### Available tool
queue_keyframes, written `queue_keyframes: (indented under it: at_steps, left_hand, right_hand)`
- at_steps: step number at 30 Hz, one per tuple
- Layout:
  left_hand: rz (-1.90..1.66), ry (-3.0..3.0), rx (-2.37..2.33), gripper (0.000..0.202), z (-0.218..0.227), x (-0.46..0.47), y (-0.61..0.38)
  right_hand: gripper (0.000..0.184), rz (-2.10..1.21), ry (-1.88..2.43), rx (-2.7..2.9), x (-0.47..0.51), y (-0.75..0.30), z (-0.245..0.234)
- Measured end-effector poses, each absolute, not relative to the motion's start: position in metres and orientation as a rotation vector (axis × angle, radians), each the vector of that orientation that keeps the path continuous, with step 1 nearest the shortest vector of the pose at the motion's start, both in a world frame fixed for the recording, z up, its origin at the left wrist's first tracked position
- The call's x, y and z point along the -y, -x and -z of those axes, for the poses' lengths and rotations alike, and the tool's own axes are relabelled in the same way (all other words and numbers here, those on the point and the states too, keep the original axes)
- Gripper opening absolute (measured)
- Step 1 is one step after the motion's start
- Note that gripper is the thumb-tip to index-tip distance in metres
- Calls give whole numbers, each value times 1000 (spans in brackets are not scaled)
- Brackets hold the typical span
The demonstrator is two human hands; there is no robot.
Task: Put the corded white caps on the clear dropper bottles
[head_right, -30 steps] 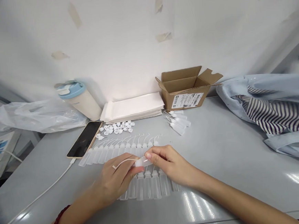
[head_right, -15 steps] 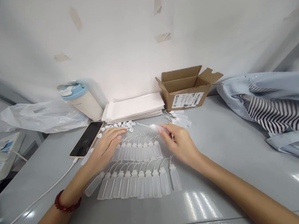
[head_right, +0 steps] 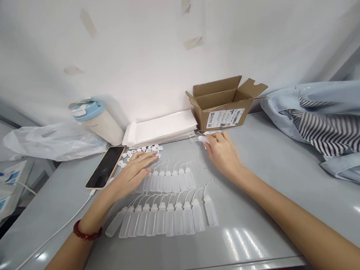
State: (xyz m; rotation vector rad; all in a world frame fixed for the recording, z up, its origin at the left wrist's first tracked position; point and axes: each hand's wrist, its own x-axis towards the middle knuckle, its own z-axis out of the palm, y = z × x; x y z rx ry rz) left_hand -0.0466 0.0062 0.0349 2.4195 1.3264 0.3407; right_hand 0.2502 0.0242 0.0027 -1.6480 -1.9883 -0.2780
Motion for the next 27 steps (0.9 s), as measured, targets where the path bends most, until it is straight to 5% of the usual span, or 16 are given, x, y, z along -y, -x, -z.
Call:
queue_keyframes:
  at_steps: [6,10,17,27]
  left_hand:
    - [-359,-2415,-1345,44,-33,-8,47]
    - [-371,-2425,-1356,44,-29,-9,46]
    - [-379,-2436,-1325,43,-29,-10,44]
    - [-317,-2458,-1342,45,-27,-10,41]
  right_hand:
    - [34,240,1690,2016,-12,-246,-17]
    - [20,-155,1670,2127,8,-242,-40]
    - [54,-845,1662,2625,38,-241,-70]
    - [48,-849,1635,2862,45,-234,-71]
